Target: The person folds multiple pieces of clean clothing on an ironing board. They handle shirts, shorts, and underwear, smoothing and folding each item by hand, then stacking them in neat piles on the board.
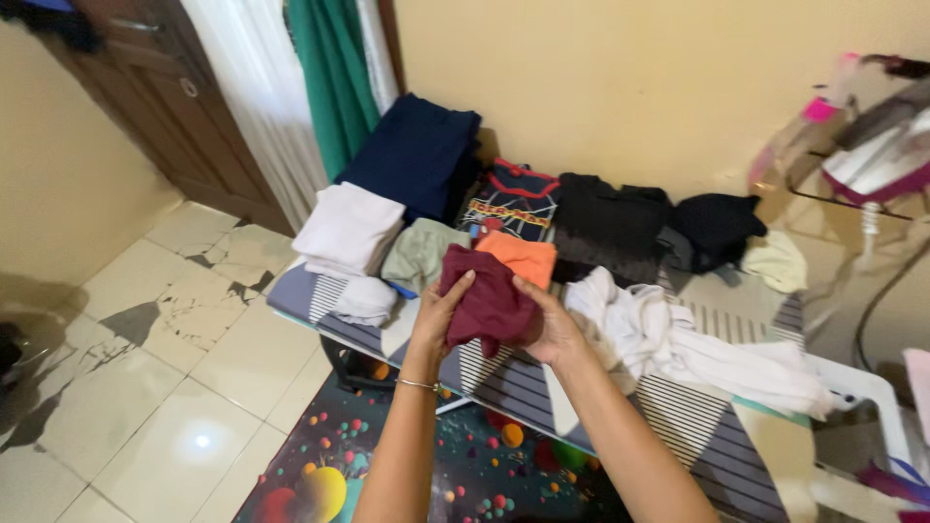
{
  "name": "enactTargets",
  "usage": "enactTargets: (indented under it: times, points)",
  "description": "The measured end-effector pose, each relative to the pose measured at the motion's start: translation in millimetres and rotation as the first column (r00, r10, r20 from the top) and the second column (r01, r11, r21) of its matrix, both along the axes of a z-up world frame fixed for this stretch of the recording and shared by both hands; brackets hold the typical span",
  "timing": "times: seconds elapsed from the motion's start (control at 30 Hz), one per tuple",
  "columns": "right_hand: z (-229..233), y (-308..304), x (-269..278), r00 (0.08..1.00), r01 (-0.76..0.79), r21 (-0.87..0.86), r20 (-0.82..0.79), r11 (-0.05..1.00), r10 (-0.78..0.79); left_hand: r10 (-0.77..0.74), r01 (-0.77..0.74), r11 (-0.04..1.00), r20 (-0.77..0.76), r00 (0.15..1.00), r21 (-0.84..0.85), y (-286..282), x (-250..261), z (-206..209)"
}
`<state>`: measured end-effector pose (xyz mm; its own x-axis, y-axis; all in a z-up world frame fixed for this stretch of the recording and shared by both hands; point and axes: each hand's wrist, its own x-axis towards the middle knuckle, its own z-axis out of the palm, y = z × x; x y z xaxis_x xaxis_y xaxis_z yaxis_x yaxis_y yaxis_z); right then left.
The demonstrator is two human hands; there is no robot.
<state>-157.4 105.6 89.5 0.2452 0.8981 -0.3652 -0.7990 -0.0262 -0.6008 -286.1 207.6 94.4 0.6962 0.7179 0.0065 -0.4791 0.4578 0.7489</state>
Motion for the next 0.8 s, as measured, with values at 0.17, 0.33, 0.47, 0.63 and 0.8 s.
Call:
enactTargets:
  times: [0.17, 0.33, 0.47, 0.63, 0.8]
  points:
    - [-4.0, 55.2, -29.0, 0.990, -0.099, 0.064, -0.092, 0.993, 0.105, -0.096, 0.093, 0.991, -0.030, 0.995, -0.101, 51.1, -31.3, -3.2]
    - [-28.9, 122.6, -17.4, 0.970, 0.080, 0.197, 0.210, 0.977, -0.122, 0.134, -0.038, 0.946, -0.282, 0.950, 0.322, 112.7, -24.2, -5.6]
    - [-59.7, 176.7, -0.5, 0.590, 0.365, 0.152, 0.725, 0.919, -0.354, 0.628, -0.021, 0.636, -0.502, 0.594, 0.771, 148.6, -18.1, -3.1]
    - [-98.1, 213.3, 12.6, 0.224, 0.572, -0.092, 0.973, 0.815, -0.048, 0.826, 0.139, 0.415, -0.436, 0.356, 0.899, 161.7, 4.2, -19.5]
    - [-122.7, 225.9, 13.1, 0.329, 0.585, -0.342, 0.929, 0.736, 0.171, 0.880, 0.323, 0.048, -0.193, 0.433, 0.945, 149.4, 31.4, -72.0]
